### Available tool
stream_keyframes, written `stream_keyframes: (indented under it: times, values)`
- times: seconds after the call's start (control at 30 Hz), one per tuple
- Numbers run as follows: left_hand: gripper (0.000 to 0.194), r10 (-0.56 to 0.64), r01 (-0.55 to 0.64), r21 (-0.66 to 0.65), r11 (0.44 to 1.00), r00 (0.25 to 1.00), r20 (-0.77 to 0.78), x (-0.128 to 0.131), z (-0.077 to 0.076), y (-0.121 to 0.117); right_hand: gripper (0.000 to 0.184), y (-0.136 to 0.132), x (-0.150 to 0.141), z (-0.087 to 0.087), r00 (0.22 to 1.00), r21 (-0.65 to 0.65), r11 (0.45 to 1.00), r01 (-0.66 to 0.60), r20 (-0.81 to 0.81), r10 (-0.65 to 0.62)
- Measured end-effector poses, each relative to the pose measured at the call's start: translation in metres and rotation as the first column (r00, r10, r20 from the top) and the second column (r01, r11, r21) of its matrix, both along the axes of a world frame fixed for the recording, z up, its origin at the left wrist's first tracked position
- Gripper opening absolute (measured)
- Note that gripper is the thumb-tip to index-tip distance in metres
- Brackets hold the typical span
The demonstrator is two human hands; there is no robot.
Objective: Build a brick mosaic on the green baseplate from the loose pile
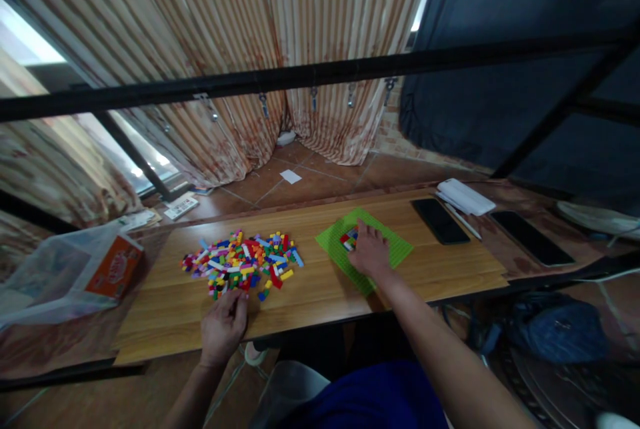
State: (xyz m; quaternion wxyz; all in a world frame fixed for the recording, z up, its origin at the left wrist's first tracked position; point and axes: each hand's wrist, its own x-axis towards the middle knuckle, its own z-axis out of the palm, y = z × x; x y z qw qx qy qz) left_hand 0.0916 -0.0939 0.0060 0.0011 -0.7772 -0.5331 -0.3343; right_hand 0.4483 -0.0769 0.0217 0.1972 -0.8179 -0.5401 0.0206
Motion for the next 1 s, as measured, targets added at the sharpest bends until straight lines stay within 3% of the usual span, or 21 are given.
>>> stream_keyframes:
  times: [0.17, 0.37, 0.6, 0.8, 0.87, 1.0]
  values:
    - [0.017, 0.002, -0.002, -0.014, 1.0, 1.0, 0.005, 0.001, 0.001, -0.001, 0.08, 0.009, 0.045, -0.003, 0.973, -0.052, 0.971, -0.232, -0.001, 0.232]
    - [0.017, -0.004, 0.006, -0.036, 0.999, 0.997, 0.076, 0.001, 0.0, -0.003, 0.095, 0.0, 0.024, 0.001, 0.835, -0.081, 0.832, -0.548, -0.094, 0.541]
    - [0.018, 0.016, -0.013, -0.023, 1.0, 0.992, 0.124, 0.003, -0.002, -0.005, 0.098, 0.0, -0.01, 0.014, 0.762, -0.187, 0.739, -0.647, -0.136, 0.633]
    - [0.017, 0.034, -0.03, -0.04, 0.999, 0.994, 0.108, 0.004, -0.006, -0.005, 0.095, 0.003, -0.036, 0.023, 0.701, -0.205, 0.673, -0.71, -0.114, 0.704]
    - [0.016, 0.029, -0.024, -0.044, 0.999, 0.994, 0.107, 0.004, -0.007, -0.005, 0.09, 0.003, -0.052, 0.025, 0.693, -0.2, 0.666, -0.719, -0.123, 0.711]
    - [0.015, 0.018, -0.014, -0.042, 0.999, 0.996, 0.088, 0.004, -0.008, -0.005, 0.074, 0.007, -0.088, 0.025, 0.724, -0.178, 0.704, -0.687, -0.093, 0.683]
